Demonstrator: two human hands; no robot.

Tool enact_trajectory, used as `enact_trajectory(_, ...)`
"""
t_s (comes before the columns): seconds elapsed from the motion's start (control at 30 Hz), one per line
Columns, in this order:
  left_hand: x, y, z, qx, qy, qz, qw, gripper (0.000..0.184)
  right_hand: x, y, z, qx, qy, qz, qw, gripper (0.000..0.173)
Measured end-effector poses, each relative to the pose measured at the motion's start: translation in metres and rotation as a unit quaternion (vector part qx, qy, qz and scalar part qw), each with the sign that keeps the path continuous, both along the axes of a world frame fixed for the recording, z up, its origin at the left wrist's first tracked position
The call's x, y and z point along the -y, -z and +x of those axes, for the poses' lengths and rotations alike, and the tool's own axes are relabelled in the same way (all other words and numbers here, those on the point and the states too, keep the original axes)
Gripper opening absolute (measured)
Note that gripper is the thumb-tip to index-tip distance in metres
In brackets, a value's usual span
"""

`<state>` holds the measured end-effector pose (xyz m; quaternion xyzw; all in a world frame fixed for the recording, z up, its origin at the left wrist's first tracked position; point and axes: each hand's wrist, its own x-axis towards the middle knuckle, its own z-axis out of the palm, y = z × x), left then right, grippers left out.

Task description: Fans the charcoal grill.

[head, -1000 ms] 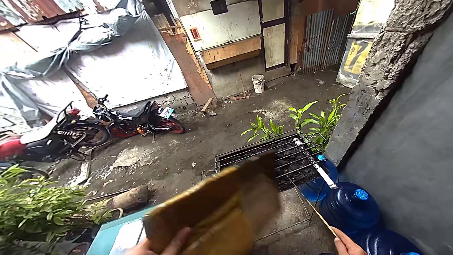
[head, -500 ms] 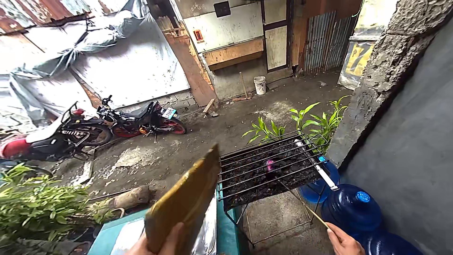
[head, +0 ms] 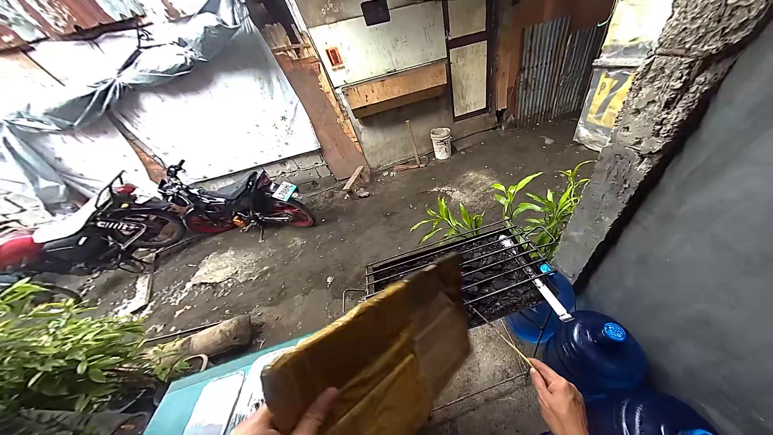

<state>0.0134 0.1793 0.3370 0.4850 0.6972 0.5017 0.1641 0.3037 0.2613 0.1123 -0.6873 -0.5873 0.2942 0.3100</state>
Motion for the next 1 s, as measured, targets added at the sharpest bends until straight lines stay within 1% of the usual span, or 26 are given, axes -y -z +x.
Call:
enact_trajectory(0.07, 0.000, 0.000, -0.010, -0.040, -0.040, 0.011, 0.998, 0.015, 0.005, -0.002, 0.002, 0.007, 0.004, 0.012, 1.000, 0.031)
enact_trajectory(0.13, 0.004, -0.001, -0.026, -0.064, -0.059, 0.024, 0.996, 0.019, 0.013, -0.002, 0.006, 0.006, 0.004, 0.028, 1.000, 0.032)
enact_trajectory(0.23, 0.012, -0.003, -0.026, -0.018, -0.032, 0.044, 0.998, 0.016, 0.025, -0.003, 0.008, -0.001, -0.010, 0.025, 1.000, 0.033)
enact_trajectory(0.3, 0.016, -0.003, -0.014, 0.038, 0.004, 0.036, 0.999, 0.021, 0.025, -0.006, 0.000, -0.002, -0.020, 0.028, 0.999, 0.033)
enact_trajectory(0.37, 0.012, -0.001, -0.011, 0.049, 0.004, 0.030, 0.998, 0.023, 0.015, -0.005, -0.012, 0.004, -0.014, 0.025, 1.000, 0.033)
enact_trajectory(0.43, 0.004, 0.000, -0.015, -0.022, -0.051, 0.027, 0.998, 0.017, 0.002, -0.001, -0.021, 0.016, -0.001, 0.027, 1.000, 0.032)
enact_trajectory(0.5, -0.002, -0.003, -0.018, -0.106, -0.109, 0.012, 0.988, 0.021, -0.002, -0.002, -0.020, 0.033, 0.008, 0.022, 0.999, 0.033)
enact_trajectory(0.53, -0.003, -0.004, -0.020, -0.121, -0.115, 0.015, 0.986, 0.023, 0.000, -0.005, -0.017, 0.042, 0.010, 0.021, 0.999, 0.033)
enact_trajectory(0.57, -0.002, -0.006, -0.021, -0.111, -0.105, 0.024, 0.988, 0.022, 0.004, -0.007, -0.013, 0.048, 0.010, 0.024, 0.998, 0.033)
enact_trajectory(0.67, 0.003, -0.004, -0.020, -0.031, -0.062, 0.043, 0.997, 0.016, 0.013, -0.010, -0.006, 0.045, 0.003, 0.031, 0.999, 0.034)
enact_trajectory(0.7, 0.003, -0.002, -0.019, -0.028, -0.060, 0.035, 0.997, 0.015, 0.014, -0.010, -0.008, 0.041, 0.002, 0.032, 0.999, 0.034)
enact_trajectory(0.77, 0.001, 0.003, -0.014, -0.061, -0.071, 0.021, 0.995, 0.014, 0.013, -0.010, -0.012, 0.038, 0.004, 0.035, 0.999, 0.033)
enact_trajectory(0.8, -0.001, 0.003, -0.009, -0.081, -0.068, 0.014, 0.994, 0.016, 0.011, -0.011, -0.012, 0.037, 0.005, 0.034, 0.999, 0.033)
enact_trajectory(0.87, -0.001, -0.002, 0.004, -0.091, -0.016, 0.012, 0.996, 0.018, 0.009, -0.012, -0.008, 0.039, 0.002, 0.021, 0.999, 0.034)
enact_trajectory(0.93, -0.001, -0.001, 0.010, -0.043, 0.047, -0.001, 0.998, 0.014, 0.010, -0.012, 0.002, 0.041, -0.005, 0.013, 0.999, 0.034)
enact_trajectory(0.97, -0.003, 0.000, 0.008, -0.015, 0.050, -0.008, 0.999, 0.014, 0.011, -0.015, 0.007, 0.042, -0.010, 0.018, 0.999, 0.034)
enact_trajectory(1.0, -0.005, 0.000, 0.003, -0.004, 0.029, -0.012, 0.999, 0.015, 0.014, -0.017, 0.011, 0.043, -0.017, 0.029, 0.999, 0.034)
